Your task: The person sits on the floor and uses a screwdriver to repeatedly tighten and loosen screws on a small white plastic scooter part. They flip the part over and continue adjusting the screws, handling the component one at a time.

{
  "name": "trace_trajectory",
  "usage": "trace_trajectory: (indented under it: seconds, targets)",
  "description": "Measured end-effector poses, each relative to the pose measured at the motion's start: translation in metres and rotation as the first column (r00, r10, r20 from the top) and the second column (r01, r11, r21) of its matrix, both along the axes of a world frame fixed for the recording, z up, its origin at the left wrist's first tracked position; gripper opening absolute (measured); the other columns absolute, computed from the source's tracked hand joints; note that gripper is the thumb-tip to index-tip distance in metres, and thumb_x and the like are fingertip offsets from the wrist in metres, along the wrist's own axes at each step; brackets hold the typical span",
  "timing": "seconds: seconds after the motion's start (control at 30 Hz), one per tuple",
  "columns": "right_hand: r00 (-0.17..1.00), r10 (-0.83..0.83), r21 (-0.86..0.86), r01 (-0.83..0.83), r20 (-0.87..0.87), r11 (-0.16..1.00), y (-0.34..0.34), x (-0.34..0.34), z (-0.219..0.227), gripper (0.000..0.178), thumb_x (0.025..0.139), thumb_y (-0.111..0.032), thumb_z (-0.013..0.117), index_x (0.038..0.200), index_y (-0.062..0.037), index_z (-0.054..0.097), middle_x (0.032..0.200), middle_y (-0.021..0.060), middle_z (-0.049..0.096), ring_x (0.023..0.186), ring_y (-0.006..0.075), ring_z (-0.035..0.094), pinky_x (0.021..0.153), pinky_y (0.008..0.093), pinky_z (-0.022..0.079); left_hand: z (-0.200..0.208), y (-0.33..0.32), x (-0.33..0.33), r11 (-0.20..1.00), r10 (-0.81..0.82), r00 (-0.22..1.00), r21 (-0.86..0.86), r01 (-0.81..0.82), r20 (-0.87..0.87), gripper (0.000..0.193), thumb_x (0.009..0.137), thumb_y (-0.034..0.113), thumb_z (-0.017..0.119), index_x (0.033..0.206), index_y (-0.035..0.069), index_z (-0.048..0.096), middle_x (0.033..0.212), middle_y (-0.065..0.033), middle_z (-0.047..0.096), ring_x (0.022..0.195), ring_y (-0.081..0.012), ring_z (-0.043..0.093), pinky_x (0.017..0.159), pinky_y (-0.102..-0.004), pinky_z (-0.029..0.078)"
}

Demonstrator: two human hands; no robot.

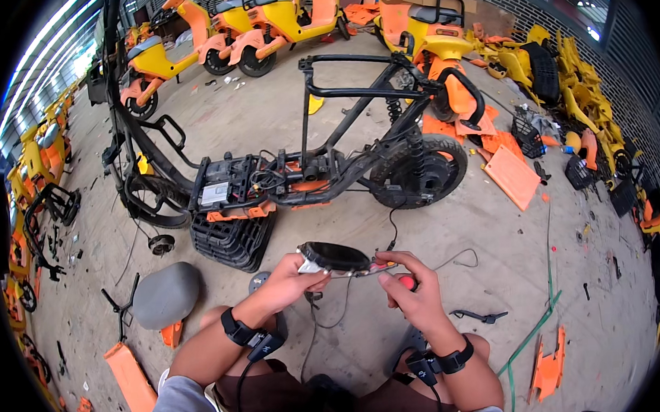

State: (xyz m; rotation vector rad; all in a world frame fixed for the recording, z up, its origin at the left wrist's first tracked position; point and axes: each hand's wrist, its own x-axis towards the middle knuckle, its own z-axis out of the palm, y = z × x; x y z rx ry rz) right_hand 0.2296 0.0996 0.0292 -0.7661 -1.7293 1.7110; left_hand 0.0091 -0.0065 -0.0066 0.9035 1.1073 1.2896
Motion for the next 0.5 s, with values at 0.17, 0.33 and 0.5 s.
trace_trajectory:
  seconds: [0.17,0.33,0.5]
  targets:
    - [0.998,0.044,-0.035,-0.042,0.046,0.998,0.005,0.001,0.002,0.04,0.091,-0.01,0.061,0.129,-0.0006,0.056,0.114,0.008,0.065,0.055,0.0055,0.053,0.051,0.0205,0.044,0.002,-0.004,-0.009,0.996,-0.055,0.939,-0.047,0.076,0.34,0.009,0.095,0.0,0.05,0.091,-0.002,0.058,0.072,0.0008,0.047,0.061,-0.0085,0.038,0.058,-0.0253,0.031]
    - [0.965,0.257,-0.146,-0.248,0.051,0.958,0.005,0.005,-0.001,0.049,0.093,-0.014,0.062,0.139,-0.0058,0.048,0.115,0.0087,0.065,0.057,0.0041,0.052,0.051,0.02,0.045,0.007,0.001,0.002,0.995,0.001,0.887,-0.092,0.047,0.462,0.02,0.1,0.013,0.051,0.101,-0.006,0.059,0.07,0.0043,0.042,0.06,-0.0054,0.034,0.054,-0.021,0.027]
    - [0.955,0.296,-0.225,-0.29,-0.008,0.93,0.007,0.004,0.004,0.052,0.091,-0.013,0.065,0.14,-0.0068,0.047,0.107,0.007,0.066,0.056,0.0047,0.051,0.05,0.0203,0.043,-0.002,0.005,-0.001,0.994,0.038,0.94,-0.105,-0.003,0.338,0.02,0.102,0.015,0.048,0.097,-0.002,0.058,0.066,0.0051,0.04,0.056,-0.0053,0.03,0.051,-0.0222,0.027]
